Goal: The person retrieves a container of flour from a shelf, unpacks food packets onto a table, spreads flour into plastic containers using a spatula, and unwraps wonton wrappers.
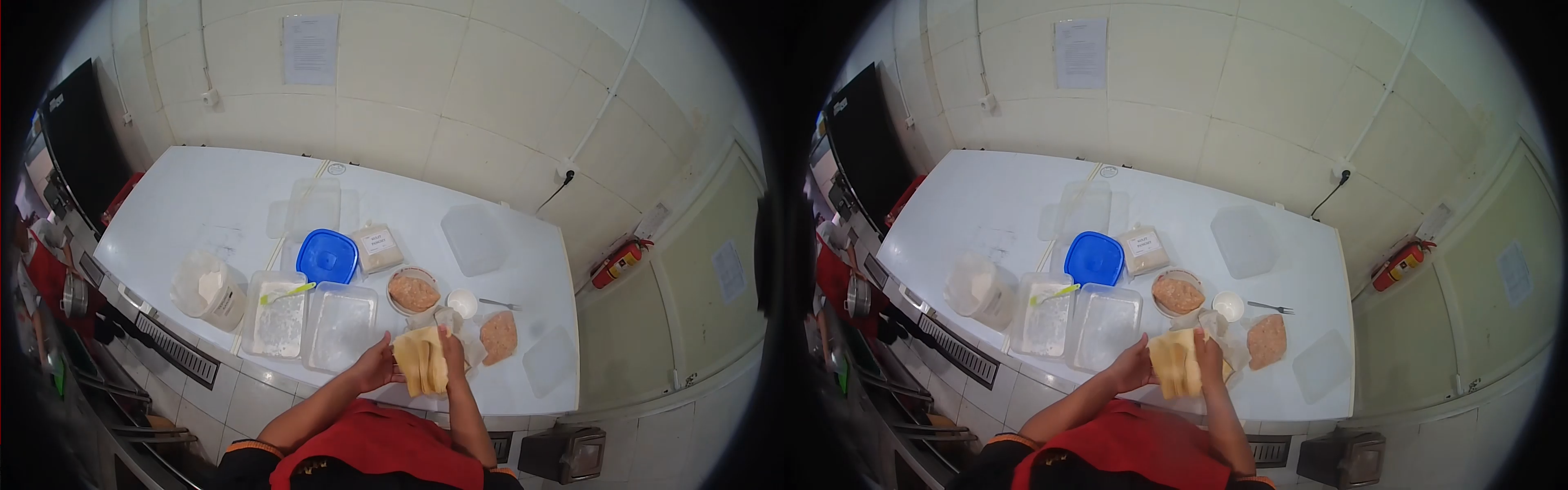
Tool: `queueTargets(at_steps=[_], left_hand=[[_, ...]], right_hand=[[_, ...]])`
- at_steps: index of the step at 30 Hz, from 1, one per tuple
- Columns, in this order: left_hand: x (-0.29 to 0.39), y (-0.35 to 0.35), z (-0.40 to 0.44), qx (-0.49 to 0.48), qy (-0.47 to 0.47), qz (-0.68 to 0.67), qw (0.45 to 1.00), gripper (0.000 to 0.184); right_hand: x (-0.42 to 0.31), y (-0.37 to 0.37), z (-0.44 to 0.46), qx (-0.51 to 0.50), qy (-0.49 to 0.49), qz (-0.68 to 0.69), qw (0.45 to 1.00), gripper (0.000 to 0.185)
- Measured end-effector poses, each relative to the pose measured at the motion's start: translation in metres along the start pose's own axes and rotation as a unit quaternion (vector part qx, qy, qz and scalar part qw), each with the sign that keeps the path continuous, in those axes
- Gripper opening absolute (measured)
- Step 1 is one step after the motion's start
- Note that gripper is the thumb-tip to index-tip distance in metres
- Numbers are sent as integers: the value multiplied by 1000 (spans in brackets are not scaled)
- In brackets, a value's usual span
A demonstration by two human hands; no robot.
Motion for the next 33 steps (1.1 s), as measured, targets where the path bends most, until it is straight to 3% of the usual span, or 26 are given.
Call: queueTargets(at_steps=[2, 3, 6, 7, 8, 9, 10, 11, 16, 19, 20, 22, 23, 25, 26, 27, 28, 29, 30, 31, 32, 33], left_hand=[[3, 3, 2, 1, -1, 8, 1000, 75], [3, 1, 7, 11, -5, 4, 1000, 76], [-8, 0, 9, -18, -11, -14, 1000, 78], [-5, 3, 11, -41, -7, -15, 999, 78], [-9, 3, 11, -36, -16, -14, 999, 78], [-11, 2, 10, -31, -26, -11, 999, 79], [-9, 3, 13, -28, -30, -7, 999, 79], [-7, 3, 16, -30, -32, -13, 999, 77], [0, 4, 6, 0, -25, 23, 999, 76], [15, 11, -5, 94, -25, 124, 988, 82], [17, 21, -10, 50, -41, 64, 996, 85], [27, 40, -18, -38, -67, -57, 995, 92], [35, 51, -22, -85, -33, -95, 991, 94], [47, 66, -30, -171, 41, -170, 970, 100], [47, 57, -29, -127, 51, -163, 977, 101], [46, 45, -25, -84, 63, -156, 982, 102], [45, 31, -21, -42, 77, -150, 985, 103], [42, 19, -20, -74, 73, -217, 971, 91], [41, 14, -23, -66, 88, -174, 979, 84], [39, 11, -25, -59, 98, -133, 984, 78], [36, 9, -27, -52, 107, -93, 989, 71], [33, 9, -27, -59, 97, -75, 991, 67]], right_hand=[[14, -11, 22, -18, 31, 15, 999, 47], [21, -4, 24, -86, 98, 207, 970, 40], [6, 1, -6, -96, 222, 388, 890, 35], [0, -4, 2, -91, 136, 231, 959, 36], [-3, -9, 6, -78, 50, 68, 993, 38], [-7, -11, 9, -63, -38, -97, 993, 39], [-16, -10, 15, -46, -129, -261, 956, 41], [-18, -4, 7, -77, -40, -161, 983, 47], [-77, -6, -11, -2, -215, -451, 866, 37], [-127, -1, -26, 81, -274, -499, 818, 35], [-139, 2, -37, 109, -287, -504, 807, 35], [-144, 18, -55, 56, -391, -452, 799, 34], [-143, 25, -66, 28, -441, -423, 791, 34], [-128, 48, -87, -87, -488, -476, 726, 35], [-121, 60, -98, -146, -511, -494, 688, 35], [-123, 62, -105, -194, -502, -450, 713, 35], [-127, 56, -102, -163, -526, -415, 724, 35], [-129, 49, -97, -129, -548, -378, 735, 35], [-127, 40, -93, -90, -565, -343, 745, 35], [-105, 23, -75, 26, -558, -307, 771, 34], [-76, 13, -49, -1, -418, -205, 885, 35], [-45, 4, -27, -26, -263, -94, 960, 37]])
Point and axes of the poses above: each hand's wrist, its own z-axis towards the middle knuckle, its own y-axis out of the palm, x = y × z, the point moved 6 cm from there along z, towards the middle knuckle, and after that the axes turned 6 degrees about x, right-handed, at the moved point
